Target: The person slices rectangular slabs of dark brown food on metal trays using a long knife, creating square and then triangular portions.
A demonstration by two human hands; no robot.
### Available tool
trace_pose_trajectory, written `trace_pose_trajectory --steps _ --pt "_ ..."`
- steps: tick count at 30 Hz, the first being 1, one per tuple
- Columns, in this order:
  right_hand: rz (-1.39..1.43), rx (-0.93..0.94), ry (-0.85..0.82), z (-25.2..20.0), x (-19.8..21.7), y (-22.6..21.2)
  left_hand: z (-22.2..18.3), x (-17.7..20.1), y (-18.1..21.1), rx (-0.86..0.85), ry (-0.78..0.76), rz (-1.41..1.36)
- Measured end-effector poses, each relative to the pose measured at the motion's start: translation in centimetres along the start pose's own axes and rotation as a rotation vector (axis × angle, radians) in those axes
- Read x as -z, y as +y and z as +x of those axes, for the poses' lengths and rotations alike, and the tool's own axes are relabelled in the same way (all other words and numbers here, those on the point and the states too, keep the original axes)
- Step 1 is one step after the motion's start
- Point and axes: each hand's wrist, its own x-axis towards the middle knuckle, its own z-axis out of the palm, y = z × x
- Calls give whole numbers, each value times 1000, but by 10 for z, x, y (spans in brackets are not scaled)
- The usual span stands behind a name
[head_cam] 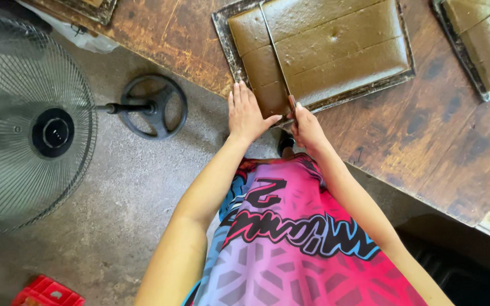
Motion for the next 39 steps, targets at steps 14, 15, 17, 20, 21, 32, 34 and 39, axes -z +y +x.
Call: trace_pose_trajectory --steps 14,15,17,20,21,32,34,39 --pt "-42 82 56 -6 18 57 0 -2 2 10 70 -37" --pt "-463 542 120 -16 27 75 -1 -1 1 9 63 -37" --pt "-652 608 127 -58 51 109 0 -1 0 15 37 -32" --pt "-171 108 50 -154 65 137 0 -7 -2 5 62 -70" --pt "58 -5 38 -179 64 132 -2 -8 -4 10 54 -76" --pt "389 -150 -39 -233 126 83 -11 -20 -4 16 163 -247" --pt "273 -22 24 -183 124 54 -23 -19 2 28 175 -255" --pt "193 23 62 -58 87 -23 -42 -16 13 21 144 -237"
